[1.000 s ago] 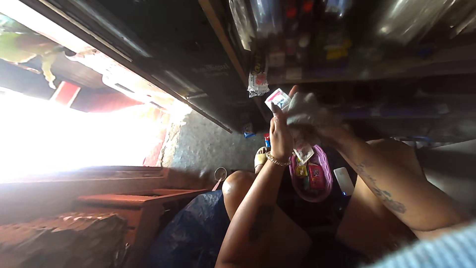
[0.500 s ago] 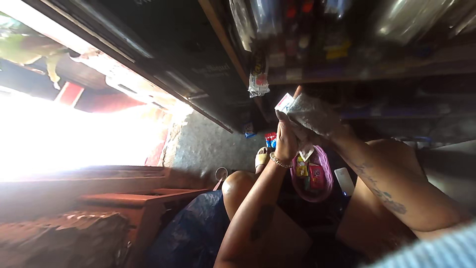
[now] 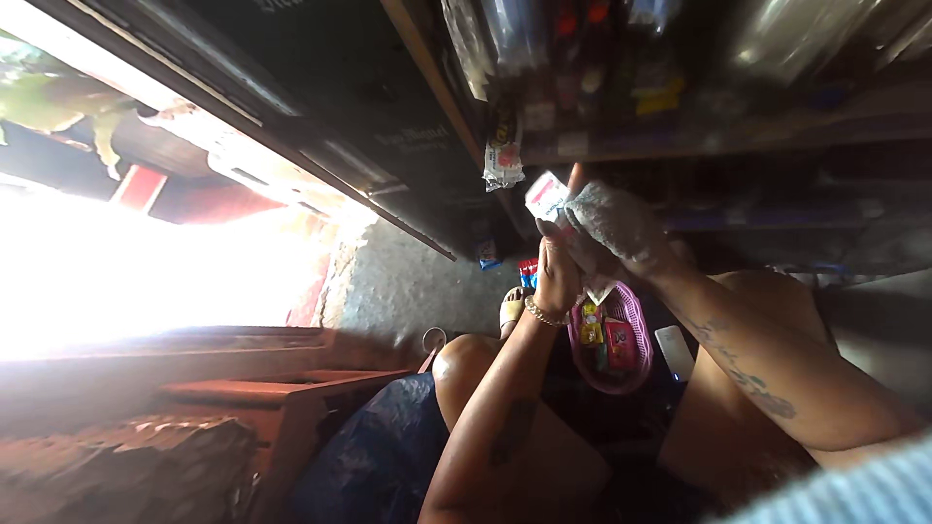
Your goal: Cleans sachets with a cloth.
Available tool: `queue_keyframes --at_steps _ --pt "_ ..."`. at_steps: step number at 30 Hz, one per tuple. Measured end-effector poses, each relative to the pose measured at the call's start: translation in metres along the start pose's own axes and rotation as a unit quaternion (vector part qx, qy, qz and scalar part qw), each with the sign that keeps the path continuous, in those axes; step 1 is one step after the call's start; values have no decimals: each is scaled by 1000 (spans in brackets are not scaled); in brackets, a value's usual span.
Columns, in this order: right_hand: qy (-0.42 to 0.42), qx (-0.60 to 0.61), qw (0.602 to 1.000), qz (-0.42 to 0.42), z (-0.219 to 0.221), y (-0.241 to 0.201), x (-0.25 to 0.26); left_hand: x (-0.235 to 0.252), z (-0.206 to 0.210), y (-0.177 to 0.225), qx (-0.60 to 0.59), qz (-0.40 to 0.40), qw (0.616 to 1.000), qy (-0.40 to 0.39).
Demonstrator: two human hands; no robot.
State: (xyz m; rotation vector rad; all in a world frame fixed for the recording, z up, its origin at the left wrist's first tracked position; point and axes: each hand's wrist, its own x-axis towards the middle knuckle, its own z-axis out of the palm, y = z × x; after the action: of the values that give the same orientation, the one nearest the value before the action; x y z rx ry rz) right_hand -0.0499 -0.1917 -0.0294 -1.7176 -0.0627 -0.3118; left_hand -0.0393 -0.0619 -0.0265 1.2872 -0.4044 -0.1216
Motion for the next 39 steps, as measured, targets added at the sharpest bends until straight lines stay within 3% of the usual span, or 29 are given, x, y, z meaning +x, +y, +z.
queue_keyframes --at_steps 4,6,8,10,13,15,20,23,26,28,31,33,35,37,39 --pt "-50 29 995 79 -1 1 0 1 -3 -2 -12 5 999 -48" --pt "-35 19 997 62 -1 -5 1 4 -3 -3 -20 22 997 -72" --pt "-17 2 999 38 -1 -6 5 5 -3 -3 -42 9 999 -31" --pt "-29 100 993 51 -6 -9 6 8 -4 5 -92 -19 996 -1" --pt "-6 294 942 160 -12 -23 9 21 -15 18 -208 -7 977 -52" --pt "18 320 928 188 -16 -31 10 25 -20 23 -252 -6 967 -44" --pt "-5 304 937 171 -16 -31 6 22 -20 26 -267 -24 961 -65" --pt "-65 268 950 146 -12 -18 0 19 -18 17 -174 -13 983 -47" --pt "-118 104 984 85 -8 -5 -7 11 -10 12 -84 -58 995 7" --pt "-99 48 992 69 -2 -21 -6 7 -6 14 -76 -115 989 50" --pt "-62 91 994 27 2 -17 -5 11 -9 14 -102 -80 991 -19" --pt "-55 119 989 70 0 -22 -7 14 -10 13 -130 -59 989 -45" --pt "-32 146 979 142 -1 -28 -9 15 -8 16 -159 -87 983 -18" --pt "-18 68 988 138 -4 -28 -8 18 -10 17 -173 -95 980 -23" --pt "-23 0 996 81 -6 -23 -3 19 -15 13 -174 -82 980 -43"
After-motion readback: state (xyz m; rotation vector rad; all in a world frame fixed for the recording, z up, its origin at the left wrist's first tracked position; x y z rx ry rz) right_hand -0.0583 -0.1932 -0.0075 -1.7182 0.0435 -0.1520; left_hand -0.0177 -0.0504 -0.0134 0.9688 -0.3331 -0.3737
